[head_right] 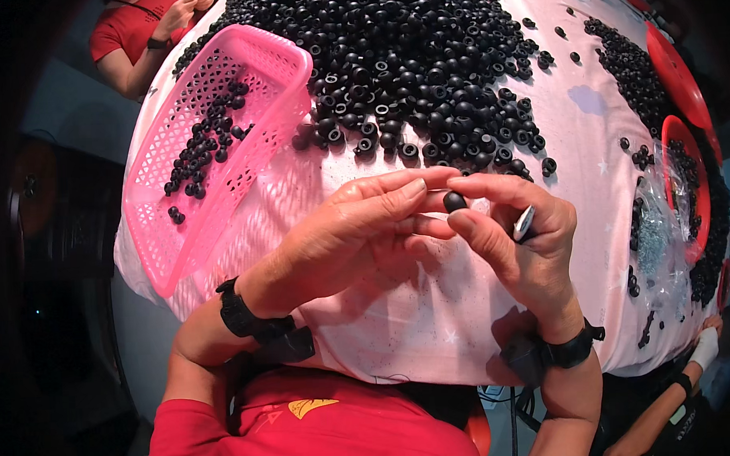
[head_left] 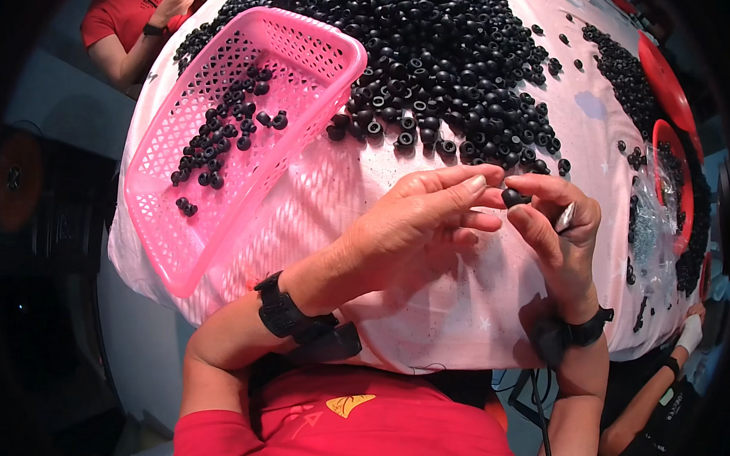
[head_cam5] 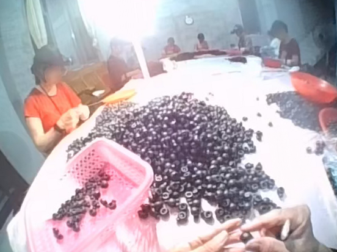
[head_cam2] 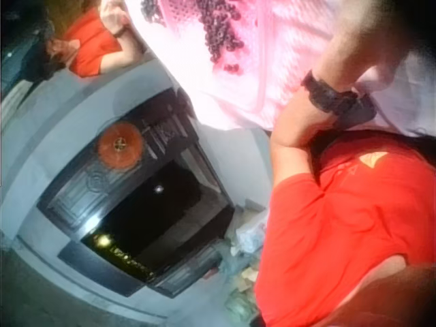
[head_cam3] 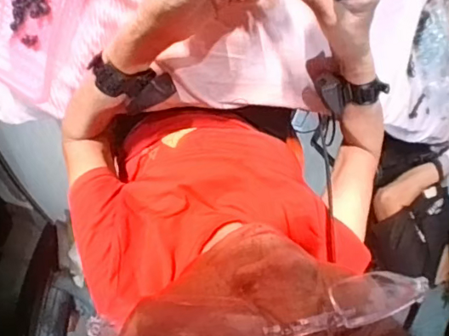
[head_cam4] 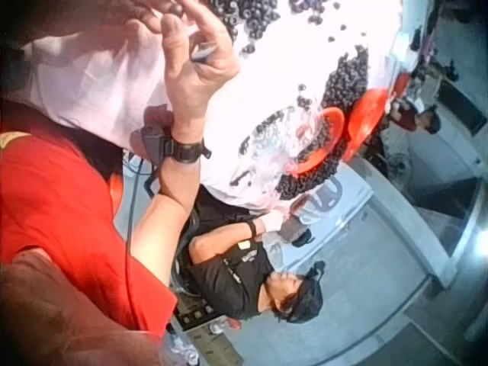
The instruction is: Manually assembling or checking small black plastic shoe components at a production table.
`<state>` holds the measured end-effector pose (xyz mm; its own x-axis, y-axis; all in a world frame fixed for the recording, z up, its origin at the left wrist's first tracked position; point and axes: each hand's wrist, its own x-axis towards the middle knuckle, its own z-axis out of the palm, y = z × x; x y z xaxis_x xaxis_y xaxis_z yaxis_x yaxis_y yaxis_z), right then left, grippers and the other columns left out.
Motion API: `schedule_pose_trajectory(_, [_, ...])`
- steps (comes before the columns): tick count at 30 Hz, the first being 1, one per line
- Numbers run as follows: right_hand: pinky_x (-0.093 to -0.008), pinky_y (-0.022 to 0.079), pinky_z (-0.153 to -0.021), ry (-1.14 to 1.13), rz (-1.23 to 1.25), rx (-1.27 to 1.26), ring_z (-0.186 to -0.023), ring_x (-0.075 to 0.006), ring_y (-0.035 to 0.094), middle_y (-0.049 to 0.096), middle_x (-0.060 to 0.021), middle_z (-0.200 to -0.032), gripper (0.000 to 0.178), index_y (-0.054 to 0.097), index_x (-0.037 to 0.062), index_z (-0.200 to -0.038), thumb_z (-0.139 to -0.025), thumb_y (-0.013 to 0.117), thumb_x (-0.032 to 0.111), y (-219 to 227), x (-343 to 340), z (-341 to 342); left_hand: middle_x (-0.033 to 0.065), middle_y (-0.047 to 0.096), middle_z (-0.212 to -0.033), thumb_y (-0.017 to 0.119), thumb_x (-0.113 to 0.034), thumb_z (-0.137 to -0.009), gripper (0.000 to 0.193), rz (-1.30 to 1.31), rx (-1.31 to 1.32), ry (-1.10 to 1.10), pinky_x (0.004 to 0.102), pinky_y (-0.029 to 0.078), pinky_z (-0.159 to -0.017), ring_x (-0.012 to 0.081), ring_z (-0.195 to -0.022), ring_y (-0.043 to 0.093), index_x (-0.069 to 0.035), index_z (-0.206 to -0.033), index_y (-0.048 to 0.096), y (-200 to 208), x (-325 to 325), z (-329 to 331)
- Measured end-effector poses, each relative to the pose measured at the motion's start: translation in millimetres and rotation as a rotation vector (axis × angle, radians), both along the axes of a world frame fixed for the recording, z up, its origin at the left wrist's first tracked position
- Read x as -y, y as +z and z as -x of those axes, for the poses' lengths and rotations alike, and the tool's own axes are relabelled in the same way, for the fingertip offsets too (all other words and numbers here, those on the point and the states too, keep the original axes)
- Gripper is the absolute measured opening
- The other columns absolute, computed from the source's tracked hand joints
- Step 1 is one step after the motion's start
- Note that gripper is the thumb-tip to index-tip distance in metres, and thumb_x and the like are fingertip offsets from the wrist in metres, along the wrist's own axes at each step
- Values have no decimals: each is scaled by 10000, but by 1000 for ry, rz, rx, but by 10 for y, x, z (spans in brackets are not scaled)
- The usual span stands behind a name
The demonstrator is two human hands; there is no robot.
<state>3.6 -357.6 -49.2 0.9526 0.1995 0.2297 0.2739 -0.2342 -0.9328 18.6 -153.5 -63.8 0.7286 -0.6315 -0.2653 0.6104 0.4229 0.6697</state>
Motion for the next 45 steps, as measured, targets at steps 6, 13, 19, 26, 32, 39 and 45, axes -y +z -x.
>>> schedule_pose_trajectory(6, [-168, 485, -567, 147, -158, -45, -706, -69, 641, 690, -83, -891, 244, 644, -15, -1053, -822, 699, 38, -40, -32, 8, 3, 611, -932, 529, -276, -960, 339, 118, -49, -41, 182, 432, -634, 51, -802, 548, -38, -1200, 562, -21, 54, 70])
schedule_pose_trajectory(13, [-158, 374, -471, 62, 22, 21, -533, -7, 520, 683, -34, -807, 264, 668, 4, -1020, -767, 742, 21, -71, -39, 13, -16, 587, -857, 545, -280, -953, 291, 57, -81, 47, 169, 406, -594, 29, -722, 505, -51, -1124, 601, -27, 61, 93])
schedule_pose_trajectory(19, [-158, 351, -449, 52, 80, 151, -505, -2, 492, 677, -31, -784, 282, 674, 13, -1010, -739, 753, -3, -89, -48, 12, -27, 583, -828, 560, -281, -947, 272, 92, -86, -13, 174, 405, -577, 23, -685, 495, -56, -1091, 606, -8, 24, 94])
schedule_pose_trajectory(26, [-174, 353, -420, 59, 189, 350, -473, -39, 506, 669, -38, -742, 287, 678, 37, -993, -721, 756, -16, -117, -53, 4, -38, 602, -867, 586, -271, -932, 306, 47, -29, -40, 165, 403, -581, 17, -688, 498, -55, -1150, 593, -66, 44, 92])
schedule_pose_trajectory(32, [-209, 350, -389, 68, 345, 698, -438, -85, 498, 649, -43, -697, 338, 681, 67, -999, -686, 801, 24, -127, -13, -10, -46, 606, -880, 585, -266, -934, 309, 44, -58, -32, 168, 402, -587, 11, -689, 491, -46, -1151, 598, -83, 33, 99])
schedule_pose_trajectory(39, [-180, 327, -439, 1, 167, 273, -487, -21, 420, 622, -1, -713, 306, 671, 35, -1006, -725, 790, 55, -131, -90, 61, -8, 625, -931, 581, -262, -935, 356, 11, -42, -38, 175, 436, -657, 37, -782, 547, -16, -1192, 576, -92, -22, 157])
schedule_pose_trajectory(45, [-179, 288, -467, -174, 128, 260, -515, -6, 379, 484, 55, -591, 155, 675, 26, -908, -783, 751, 77, -117, 3, 3, 157, 639, -1027, 456, -244, -987, 445, -114, 256, -3, 202, 474, -679, 115, -788, 612, 100, -1269, 456, 405, -812, 410])
